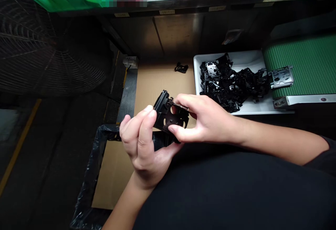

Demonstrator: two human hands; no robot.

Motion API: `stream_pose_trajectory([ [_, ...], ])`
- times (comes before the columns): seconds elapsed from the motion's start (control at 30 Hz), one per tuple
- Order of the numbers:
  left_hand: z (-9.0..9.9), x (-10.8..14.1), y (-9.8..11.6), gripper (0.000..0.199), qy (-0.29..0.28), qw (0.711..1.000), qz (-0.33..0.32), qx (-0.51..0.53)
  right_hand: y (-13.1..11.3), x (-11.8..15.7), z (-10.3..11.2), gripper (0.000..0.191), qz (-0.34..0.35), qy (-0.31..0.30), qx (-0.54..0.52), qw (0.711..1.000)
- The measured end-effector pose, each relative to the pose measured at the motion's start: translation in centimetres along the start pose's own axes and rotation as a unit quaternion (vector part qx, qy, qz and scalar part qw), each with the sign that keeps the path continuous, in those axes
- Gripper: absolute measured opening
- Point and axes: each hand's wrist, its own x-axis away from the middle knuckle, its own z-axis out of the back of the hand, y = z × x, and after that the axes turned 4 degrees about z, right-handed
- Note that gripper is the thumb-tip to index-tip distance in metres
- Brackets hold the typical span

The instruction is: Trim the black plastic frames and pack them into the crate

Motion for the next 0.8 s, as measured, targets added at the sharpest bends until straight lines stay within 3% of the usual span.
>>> stream_pose_trajectory([
  [0.37,0.2,0.1,-0.1,0.105,-0.004,1.000,0.011,0.018,0.5,-0.1,-0.3,0.028,0.028,0.014,-0.001,1.000],
  [0.67,1.2,-0.7,-0.7,0.127,-0.013,0.996,0.036,0.083,1.2,1.1,1.3,0.023,0.065,-0.006,-0.123,0.990],
  [0.8,1.8,-0.7,-0.5,0.127,-0.020,0.993,0.061,0.103,1.7,2.0,1.7,0.016,0.084,-0.005,-0.153,0.985],
])
